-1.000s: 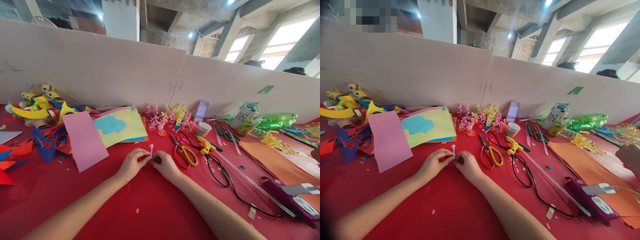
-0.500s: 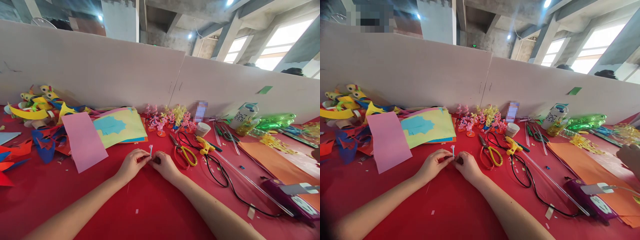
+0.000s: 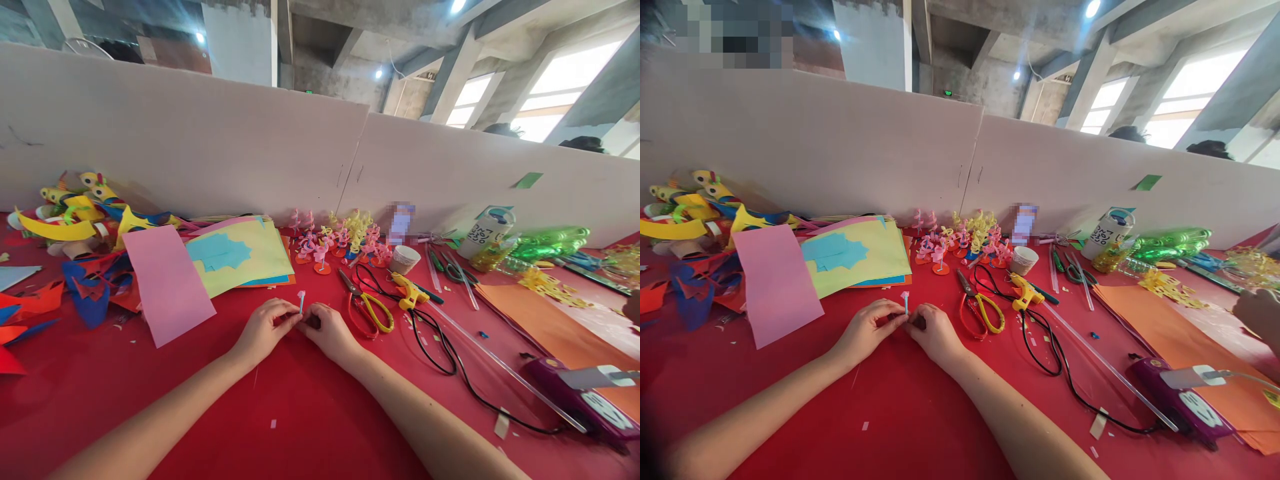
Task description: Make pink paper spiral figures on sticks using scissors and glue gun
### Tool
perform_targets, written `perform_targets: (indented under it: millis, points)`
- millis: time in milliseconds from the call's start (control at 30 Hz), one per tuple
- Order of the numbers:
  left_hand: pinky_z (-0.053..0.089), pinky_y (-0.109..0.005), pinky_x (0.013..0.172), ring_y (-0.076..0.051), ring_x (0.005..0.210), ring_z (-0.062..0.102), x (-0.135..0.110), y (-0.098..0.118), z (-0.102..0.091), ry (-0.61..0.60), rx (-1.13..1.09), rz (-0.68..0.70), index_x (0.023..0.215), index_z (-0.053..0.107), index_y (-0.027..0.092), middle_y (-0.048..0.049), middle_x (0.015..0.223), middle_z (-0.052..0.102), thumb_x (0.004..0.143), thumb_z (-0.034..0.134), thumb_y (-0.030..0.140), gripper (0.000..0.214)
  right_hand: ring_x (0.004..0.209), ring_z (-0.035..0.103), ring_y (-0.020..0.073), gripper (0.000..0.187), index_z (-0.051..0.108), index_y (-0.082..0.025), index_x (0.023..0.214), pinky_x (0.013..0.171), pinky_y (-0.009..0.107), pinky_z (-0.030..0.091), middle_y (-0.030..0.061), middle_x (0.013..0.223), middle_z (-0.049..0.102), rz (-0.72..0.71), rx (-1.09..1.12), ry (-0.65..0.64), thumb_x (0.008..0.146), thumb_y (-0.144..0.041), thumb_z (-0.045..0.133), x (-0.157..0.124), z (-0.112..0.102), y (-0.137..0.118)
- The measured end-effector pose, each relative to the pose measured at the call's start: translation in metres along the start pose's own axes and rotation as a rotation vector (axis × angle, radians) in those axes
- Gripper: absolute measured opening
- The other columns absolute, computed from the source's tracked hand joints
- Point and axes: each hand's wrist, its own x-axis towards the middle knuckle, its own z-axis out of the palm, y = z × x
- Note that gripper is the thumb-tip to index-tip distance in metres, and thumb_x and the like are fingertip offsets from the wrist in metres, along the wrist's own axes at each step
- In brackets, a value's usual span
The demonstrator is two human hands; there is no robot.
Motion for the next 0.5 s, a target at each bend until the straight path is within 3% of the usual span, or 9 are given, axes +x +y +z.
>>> perform_targets:
  millis: [500]
  points:
    - [0.053, -0.029, 0.073, -0.016, 0.077, 0.064, 0.0005, 0.0029, -0.0001, -0.009, -0.006, -0.019, 0.078, 0.064, 0.019, -0.0031, 0.080, 0.068, 0.082, 0.057, 0.028, 0.012, 0.055, 0.045, 0.0108, 0.018, 0.047, -0.019, 0.060, 0.054, 0.021, 0.037, -0.0037, 0.059, 0.050, -0.007, -0.015, -0.003, 0.071, -0.011, 0.058, 0.0001, 0.0000, 0.0009]
